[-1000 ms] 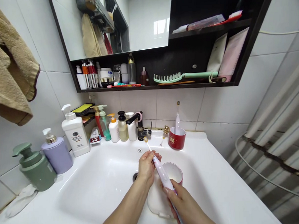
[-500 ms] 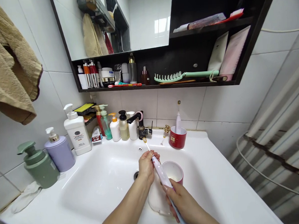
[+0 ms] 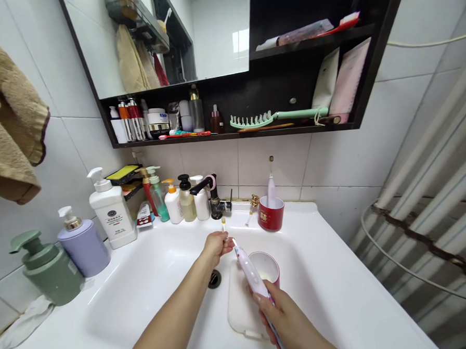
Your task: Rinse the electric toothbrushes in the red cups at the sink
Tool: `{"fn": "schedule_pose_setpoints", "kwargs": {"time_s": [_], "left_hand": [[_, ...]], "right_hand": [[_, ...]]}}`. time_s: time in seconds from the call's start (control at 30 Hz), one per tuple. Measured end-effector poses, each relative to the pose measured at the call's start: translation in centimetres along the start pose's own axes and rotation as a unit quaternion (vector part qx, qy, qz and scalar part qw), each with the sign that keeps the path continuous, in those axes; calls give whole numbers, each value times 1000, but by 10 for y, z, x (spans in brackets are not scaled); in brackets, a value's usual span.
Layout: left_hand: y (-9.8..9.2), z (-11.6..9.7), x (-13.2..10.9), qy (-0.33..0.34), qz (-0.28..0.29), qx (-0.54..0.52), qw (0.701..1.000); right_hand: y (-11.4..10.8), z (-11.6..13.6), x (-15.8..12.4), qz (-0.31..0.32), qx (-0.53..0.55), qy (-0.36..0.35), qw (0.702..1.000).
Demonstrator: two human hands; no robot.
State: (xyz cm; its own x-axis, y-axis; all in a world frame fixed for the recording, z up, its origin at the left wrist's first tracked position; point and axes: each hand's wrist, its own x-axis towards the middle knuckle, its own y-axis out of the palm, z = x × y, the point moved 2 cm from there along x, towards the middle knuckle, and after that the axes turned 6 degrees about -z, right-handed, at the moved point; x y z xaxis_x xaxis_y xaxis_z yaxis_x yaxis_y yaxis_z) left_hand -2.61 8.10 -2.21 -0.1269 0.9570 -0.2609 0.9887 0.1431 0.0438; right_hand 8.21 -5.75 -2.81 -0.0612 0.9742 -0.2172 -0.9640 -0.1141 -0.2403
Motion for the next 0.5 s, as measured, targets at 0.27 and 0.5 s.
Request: {"fn": "schedule_pose_setpoints", "kwargs": {"time_s": [0.27,0.5], "left_hand": [[50,-7,60,46,-56,242,968],[63,-12,70,143,-91,396,902]], "right_hand": [[-5,-4,9,-35,-15,-51,998],[-8,-7,14,-56,-18,-68,996]]}}
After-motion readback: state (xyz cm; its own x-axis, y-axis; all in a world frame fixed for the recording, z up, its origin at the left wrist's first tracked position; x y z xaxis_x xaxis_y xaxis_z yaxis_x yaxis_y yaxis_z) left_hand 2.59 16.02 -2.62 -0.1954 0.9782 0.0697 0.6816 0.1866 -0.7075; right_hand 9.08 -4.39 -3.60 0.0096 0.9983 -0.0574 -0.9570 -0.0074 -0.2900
